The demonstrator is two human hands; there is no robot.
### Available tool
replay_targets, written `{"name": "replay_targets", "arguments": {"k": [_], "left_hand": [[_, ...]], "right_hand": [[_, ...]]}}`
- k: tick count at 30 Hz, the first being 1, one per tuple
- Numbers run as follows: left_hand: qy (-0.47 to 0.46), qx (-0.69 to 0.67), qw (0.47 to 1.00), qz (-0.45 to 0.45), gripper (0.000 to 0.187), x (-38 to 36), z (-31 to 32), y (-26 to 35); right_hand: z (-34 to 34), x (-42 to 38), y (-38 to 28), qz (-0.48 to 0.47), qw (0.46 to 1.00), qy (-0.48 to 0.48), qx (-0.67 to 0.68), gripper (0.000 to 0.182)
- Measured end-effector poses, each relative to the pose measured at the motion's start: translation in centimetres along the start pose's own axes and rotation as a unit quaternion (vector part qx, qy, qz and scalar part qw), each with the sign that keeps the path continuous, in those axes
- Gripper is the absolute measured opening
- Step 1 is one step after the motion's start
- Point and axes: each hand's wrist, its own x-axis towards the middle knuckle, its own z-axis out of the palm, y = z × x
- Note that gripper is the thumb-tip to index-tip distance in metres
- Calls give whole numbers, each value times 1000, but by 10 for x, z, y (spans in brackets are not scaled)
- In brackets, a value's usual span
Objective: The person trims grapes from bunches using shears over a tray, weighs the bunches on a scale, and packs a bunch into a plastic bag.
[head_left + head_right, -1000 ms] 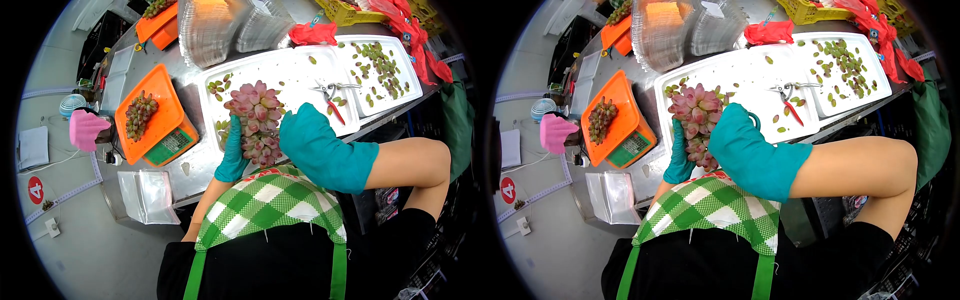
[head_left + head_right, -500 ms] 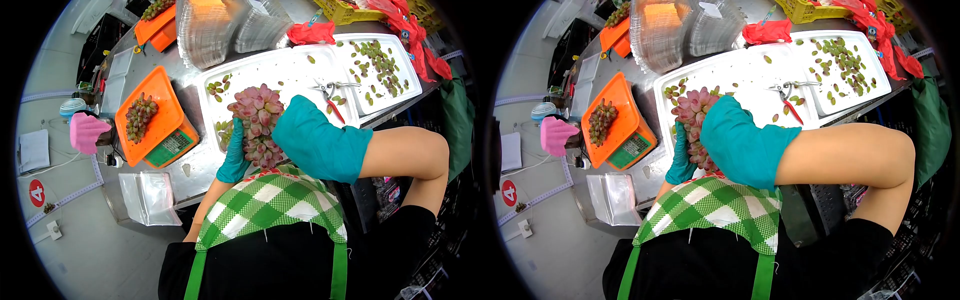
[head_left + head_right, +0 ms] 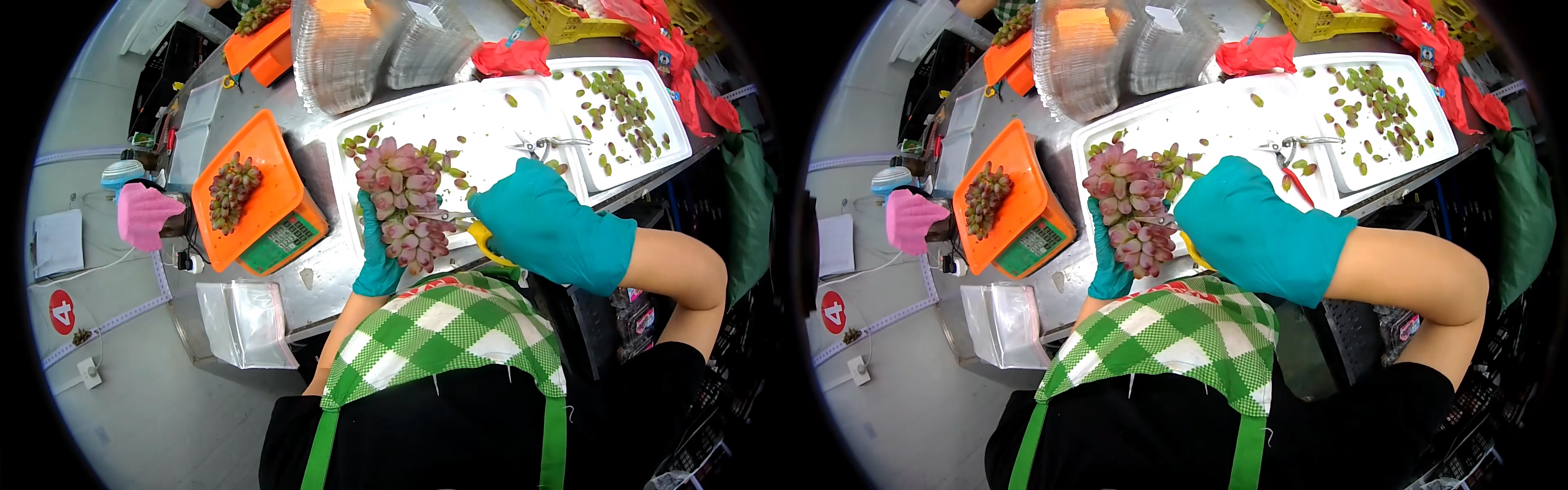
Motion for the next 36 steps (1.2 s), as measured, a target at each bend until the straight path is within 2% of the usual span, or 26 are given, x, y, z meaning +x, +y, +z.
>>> {"name": "replay_targets", "arguments": {"k": [1, 4, 5, 7, 11, 14, 15, 16, 19, 22, 25, 28, 31, 34, 36], "left_hand": [[13, 13, 1000, 8, 74, -1, -1, -1], [29, -33, 999, 11, 73, -1, 1, 1], [46, -24, 999, 1, 73, -3, 3, 5], [2, -62, 998, -14, 72, -4, -7, 4], [-75, -108, 991, -34, 70, -6, -10, 3], [28, -43, 998, -22, 68, -5, 6, 4], [17, -88, 996, -25, 66, -4, 9, 3], [21, -68, 997, -29, 65, -4, 11, 3], [16, -39, 998, -43, 63, -5, 18, 2], [19, -10, 999, -39, 63, -7, 29, 2], [18, -10, 999, -37, 62, -5, 21, 0], [29, -28, 998, -50, 62, -7, 16, 1], [18, -43, 997, -66, 63, -6, 16, 2], [19, -34, 997, -61, 64, -6, 20, 2], [22, -33, 998, -52, 63, -5, 21, 2]], "right_hand": [[-2, 0, 0, 23, 999, -16, 28, 19], [2, -6, 4, 53, 995, 59, 55, 14], [2, -5, 4, 71, 994, 47, 67, 15], [1, -4, 3, 109, 990, 24, 91, 15], [13, -7, 7, 93, 991, 64, 74, 17], [16, -5, 9, 80, 993, 55, 61, 17], [15, -3, 9, 82, 995, 39, 52, 17], [15, -1, 9, 84, 995, 24, 43, 16], [24, 0, 11, 46, 996, 78, -14, 16], [28, 4, 13, 47, 996, 66, -22, 16], [24, 4, 12, 46, 991, 122, 8, 16], [21, 2, 14, 66, 989, 134, 17, 17], [15, 4, 8, 125, 991, 30, 23, 26], [18, 3, 9, 125, 991, 27, 27, 26], [23, 0, 11, 100, 993, 64, 18, 26]]}}
